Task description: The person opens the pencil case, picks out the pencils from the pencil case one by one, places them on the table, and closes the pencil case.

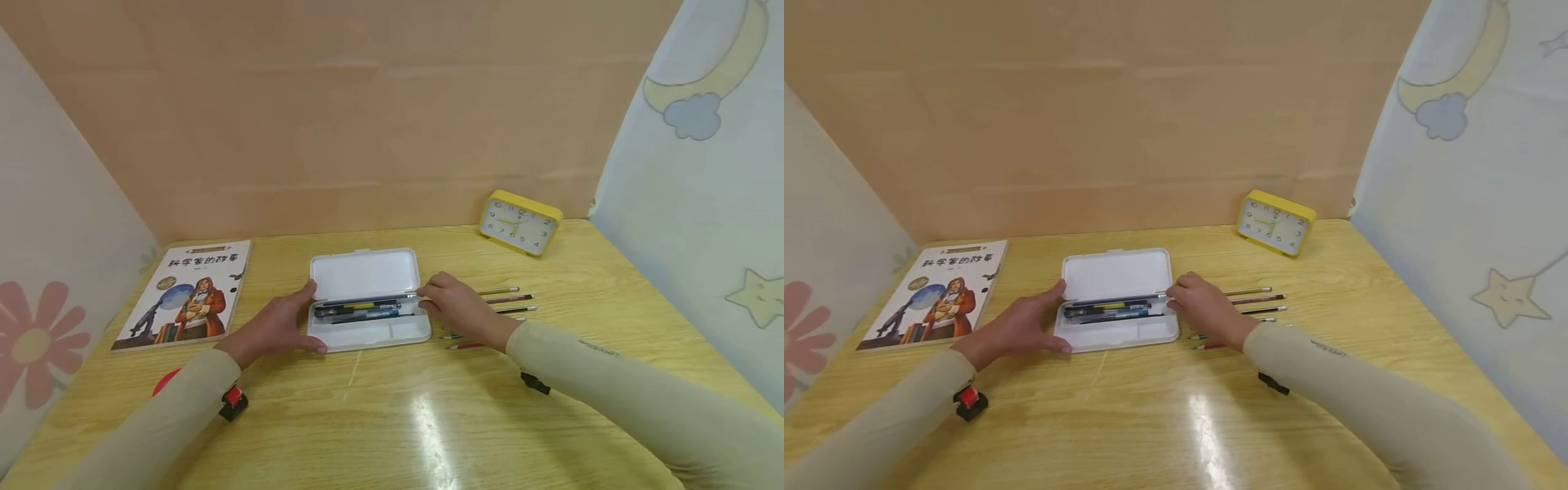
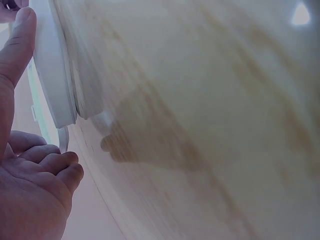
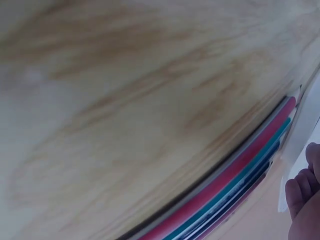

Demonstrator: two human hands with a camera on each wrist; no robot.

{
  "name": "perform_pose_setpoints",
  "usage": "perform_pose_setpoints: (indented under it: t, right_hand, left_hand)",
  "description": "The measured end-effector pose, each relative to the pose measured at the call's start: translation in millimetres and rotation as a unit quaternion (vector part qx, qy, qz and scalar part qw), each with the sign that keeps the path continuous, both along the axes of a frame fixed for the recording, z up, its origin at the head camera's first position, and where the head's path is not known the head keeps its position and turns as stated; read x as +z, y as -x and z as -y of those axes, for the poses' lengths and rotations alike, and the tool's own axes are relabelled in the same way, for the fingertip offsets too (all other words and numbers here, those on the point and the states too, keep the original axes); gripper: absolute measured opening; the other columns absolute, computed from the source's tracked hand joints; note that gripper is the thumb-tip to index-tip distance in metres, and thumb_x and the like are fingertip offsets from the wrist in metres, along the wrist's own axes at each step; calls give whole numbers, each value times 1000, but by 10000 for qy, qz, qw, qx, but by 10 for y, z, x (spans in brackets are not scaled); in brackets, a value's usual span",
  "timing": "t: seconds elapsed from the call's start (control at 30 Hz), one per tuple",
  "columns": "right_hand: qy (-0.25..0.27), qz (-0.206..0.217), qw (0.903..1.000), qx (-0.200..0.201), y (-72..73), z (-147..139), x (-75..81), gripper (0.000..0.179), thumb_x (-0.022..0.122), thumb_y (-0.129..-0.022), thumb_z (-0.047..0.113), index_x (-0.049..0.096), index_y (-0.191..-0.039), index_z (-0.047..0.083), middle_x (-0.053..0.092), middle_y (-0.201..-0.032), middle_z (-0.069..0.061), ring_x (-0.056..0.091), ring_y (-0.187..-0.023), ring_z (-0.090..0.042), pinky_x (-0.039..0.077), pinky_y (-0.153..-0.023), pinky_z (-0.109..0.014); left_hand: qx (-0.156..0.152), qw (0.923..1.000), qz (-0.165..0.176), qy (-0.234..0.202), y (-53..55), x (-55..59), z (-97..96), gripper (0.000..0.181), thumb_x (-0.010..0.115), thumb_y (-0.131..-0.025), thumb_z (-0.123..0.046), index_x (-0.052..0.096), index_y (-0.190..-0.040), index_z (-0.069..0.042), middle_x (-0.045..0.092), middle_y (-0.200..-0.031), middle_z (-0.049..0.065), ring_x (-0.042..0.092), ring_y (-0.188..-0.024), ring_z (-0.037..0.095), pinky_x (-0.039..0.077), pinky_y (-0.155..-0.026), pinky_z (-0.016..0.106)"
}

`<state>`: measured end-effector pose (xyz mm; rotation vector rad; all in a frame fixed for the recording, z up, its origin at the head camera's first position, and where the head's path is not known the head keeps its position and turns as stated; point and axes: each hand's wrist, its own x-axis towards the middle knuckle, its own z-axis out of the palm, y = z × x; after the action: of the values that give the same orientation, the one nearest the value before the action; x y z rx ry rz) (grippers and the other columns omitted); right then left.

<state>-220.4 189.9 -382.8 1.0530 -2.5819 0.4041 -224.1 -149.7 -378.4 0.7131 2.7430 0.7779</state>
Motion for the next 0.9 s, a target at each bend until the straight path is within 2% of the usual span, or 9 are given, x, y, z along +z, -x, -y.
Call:
perform_pose_setpoints:
  t: [0.37,0.63,0.9]
  right_hand:
    - [-847,148,9956,-371,72,228,13,13,67,-89,12,67,-100,4,58,-91,-5,51,-82,-19,51,-68,-28]
    - [-1252,-106,9909,-487,111,278,16,12,71,-87,15,67,-93,5,59,-85,-4,50,-77,-19,50,-64,-26]
    - [-1371,-375,9890,-407,157,290,-16,6,68,-88,10,67,-86,5,58,-81,-4,50,-75,-19,50,-62,-28]
  left_hand:
    - [-21,9999,-142,-9,15,-17,9,125,85,-59,-49,15,-149,3,22,-151,18,23,-137,34,25,-108,48]
    - [20,9999,-124,12,29,-20,0,126,86,-58,-48,14,-149,2,23,-151,17,23,-137,33,24,-108,47]
    - [-17,9999,-108,34,33,-30,-3,125,85,-59,-49,15,-149,2,22,-152,17,23,-138,33,24,-108,47]
